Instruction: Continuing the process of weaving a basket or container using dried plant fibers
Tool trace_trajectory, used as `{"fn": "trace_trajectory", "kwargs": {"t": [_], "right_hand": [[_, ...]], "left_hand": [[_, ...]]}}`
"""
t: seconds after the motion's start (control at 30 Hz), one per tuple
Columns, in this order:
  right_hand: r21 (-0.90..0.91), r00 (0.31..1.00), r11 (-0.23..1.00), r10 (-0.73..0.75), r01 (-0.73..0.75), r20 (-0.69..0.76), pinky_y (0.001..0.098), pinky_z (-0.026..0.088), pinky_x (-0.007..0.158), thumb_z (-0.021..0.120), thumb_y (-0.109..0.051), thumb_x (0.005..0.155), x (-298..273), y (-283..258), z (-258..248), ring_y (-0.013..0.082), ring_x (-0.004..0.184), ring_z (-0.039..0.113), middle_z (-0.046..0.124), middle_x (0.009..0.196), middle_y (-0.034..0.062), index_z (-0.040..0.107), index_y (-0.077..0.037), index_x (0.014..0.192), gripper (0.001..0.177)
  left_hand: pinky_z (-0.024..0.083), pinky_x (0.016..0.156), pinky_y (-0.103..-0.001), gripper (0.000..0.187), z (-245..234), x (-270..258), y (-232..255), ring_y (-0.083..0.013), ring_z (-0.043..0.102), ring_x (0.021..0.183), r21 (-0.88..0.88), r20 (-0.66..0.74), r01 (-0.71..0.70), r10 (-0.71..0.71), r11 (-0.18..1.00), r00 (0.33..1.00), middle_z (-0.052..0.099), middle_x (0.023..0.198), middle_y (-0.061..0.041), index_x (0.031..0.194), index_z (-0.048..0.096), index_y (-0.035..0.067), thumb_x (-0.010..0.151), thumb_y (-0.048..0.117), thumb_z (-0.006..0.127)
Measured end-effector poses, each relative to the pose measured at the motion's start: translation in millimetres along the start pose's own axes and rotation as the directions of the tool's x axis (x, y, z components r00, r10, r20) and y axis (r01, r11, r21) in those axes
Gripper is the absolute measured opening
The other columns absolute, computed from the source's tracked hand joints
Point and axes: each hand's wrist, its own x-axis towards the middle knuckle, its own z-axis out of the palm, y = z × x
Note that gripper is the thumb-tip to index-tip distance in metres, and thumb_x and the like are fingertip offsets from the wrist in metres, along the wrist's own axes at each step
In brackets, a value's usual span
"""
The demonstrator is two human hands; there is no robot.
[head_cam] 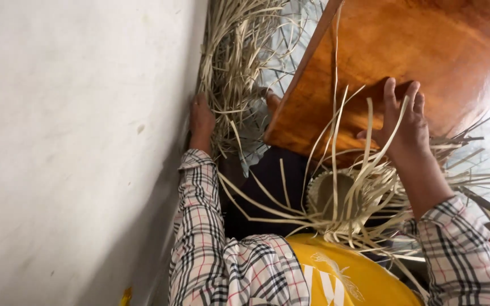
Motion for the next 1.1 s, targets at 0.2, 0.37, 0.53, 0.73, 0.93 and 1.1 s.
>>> {"fn": "trace_trajectory", "kwargs": {"t": [0.2,0.37,0.53,0.73,0.93,1.1], "right_hand": [[-0.112,0.994,0.993,-0.044,0.034,-0.096,0.0538,0.068,0.082,0.072,-0.077,0.072,0.2,-4.4,-1.7,0.0611,0.133,0.043,0.019,0.154,0.0488,0.019,-0.002,0.173,0.136],[0.017,0.995,0.996,0.093,-0.092,-0.032,0.0640,0.053,0.106,0.093,-0.054,0.057,5.9,-9.8,1.9,0.0563,0.152,0.030,0.021,0.163,0.0432,0.013,-0.015,0.174,0.147],[-0.002,0.994,0.994,0.108,-0.108,0.008,0.0612,0.054,0.107,0.091,-0.056,0.059,4.8,-25.6,-18.9,0.0584,0.151,0.030,0.020,0.160,0.0474,0.002,-0.012,0.174,0.152],[-0.056,0.995,0.993,0.102,-0.102,0.005,0.0598,0.054,0.107,0.090,-0.055,0.061,5.2,-26.9,-21.9,0.0605,0.148,0.032,0.023,0.157,0.0504,0.001,-0.007,0.173,0.151],[-0.106,0.996,0.990,0.089,-0.090,-0.022,0.0571,0.056,0.106,0.088,-0.057,0.063,5.7,-27.3,-19.2,0.0615,0.145,0.037,0.025,0.154,0.0516,0.002,-0.004,0.173,0.149],[-0.101,0.997,0.992,0.071,-0.072,-0.016,0.0565,0.058,0.103,0.089,-0.057,0.065,3.8,-28.1,-25.0,0.0624,0.144,0.038,0.027,0.153,0.0523,0.000,-0.003,0.172,0.149]], "left_hand": [[0.046,0.111,-0.049,0.059,60.2,69.5,-28.1,-0.0418,0.057,0.134,-0.272,0.109,0.346,-0.329,0.898,0.938,0.053,0.154,-0.024,0.160,0.032,-0.001,0.108,0.023,0.042],[0.032,0.115,-0.068,0.082,47.5,58.3,8.8,-0.0454,0.049,0.144,-0.124,0.207,0.658,-0.629,0.743,0.749,0.043,0.166,-0.014,0.168,0.021,0.019,0.107,0.068,0.044],[0.054,0.077,-0.048,0.023,33.4,72.0,21.4,-0.0321,0.067,0.086,-0.058,0.146,0.460,-0.449,0.886,0.882,0.068,0.100,-0.011,0.100,0.066,0.012,0.095,0.034,0.069],[0.031,0.108,-0.065,0.076,125.8,130.3,-39.1,-0.0429,0.032,0.125,-0.762,0.163,0.268,-0.226,0.589,0.960,0.027,0.134,-0.024,0.134,0.028,0.001,0.098,0.053,0.071],[0.032,0.087,-0.058,0.073,122.1,142.9,-28.7,-0.0327,0.032,0.107,-0.577,0.401,0.471,-0.271,0.667,0.875,0.029,0.117,-0.012,0.119,0.033,0.015,0.092,0.070,0.071],[0.056,0.064,-0.044,0.021,60.2,119.5,6.5,-0.0210,0.069,0.075,-0.494,0.194,0.286,-0.217,0.821,0.957,0.072,0.084,-0.001,0.094,0.079,0.020,0.078,0.031,0.087]]}}
